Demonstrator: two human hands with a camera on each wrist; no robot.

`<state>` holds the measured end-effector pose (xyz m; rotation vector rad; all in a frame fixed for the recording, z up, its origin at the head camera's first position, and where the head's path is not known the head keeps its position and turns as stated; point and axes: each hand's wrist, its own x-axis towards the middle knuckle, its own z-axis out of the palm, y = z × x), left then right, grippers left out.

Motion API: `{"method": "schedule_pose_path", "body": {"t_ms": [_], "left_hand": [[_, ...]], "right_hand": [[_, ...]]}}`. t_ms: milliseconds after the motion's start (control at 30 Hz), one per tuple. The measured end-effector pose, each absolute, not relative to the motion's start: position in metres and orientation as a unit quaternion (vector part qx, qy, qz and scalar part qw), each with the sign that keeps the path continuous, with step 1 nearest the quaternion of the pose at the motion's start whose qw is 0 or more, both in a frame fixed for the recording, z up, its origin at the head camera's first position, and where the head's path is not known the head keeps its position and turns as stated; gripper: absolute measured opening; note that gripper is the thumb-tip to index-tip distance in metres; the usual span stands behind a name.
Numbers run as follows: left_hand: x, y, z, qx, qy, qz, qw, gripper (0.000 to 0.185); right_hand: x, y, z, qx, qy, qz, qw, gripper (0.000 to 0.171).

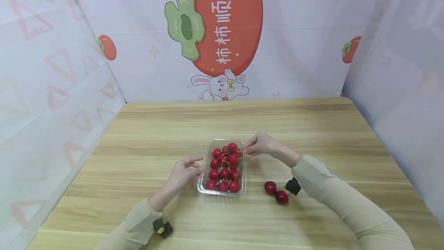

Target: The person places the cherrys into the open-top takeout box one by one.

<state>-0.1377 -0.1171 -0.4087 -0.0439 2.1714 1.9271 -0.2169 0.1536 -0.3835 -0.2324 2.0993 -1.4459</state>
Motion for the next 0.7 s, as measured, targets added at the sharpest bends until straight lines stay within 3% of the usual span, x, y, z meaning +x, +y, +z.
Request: {"method": "schedule_pose_path", "body": {"t_ms": [200,700], "left_hand": [[-0.145,-0.12,-0.426,-0.011,0.74,0.663,0.118,0.039],[-0.146,-0.12,-0.426,-0.018,0.741,0.66,0.12,0.038]], "right_hand": [[-0.217,0.151,-0.386,-0.077,0.782,-0.546,0.289,0.025],[-0.217,0.15,-0.39,-0.096,0.8,-0.523,0.277,0.023]]}}
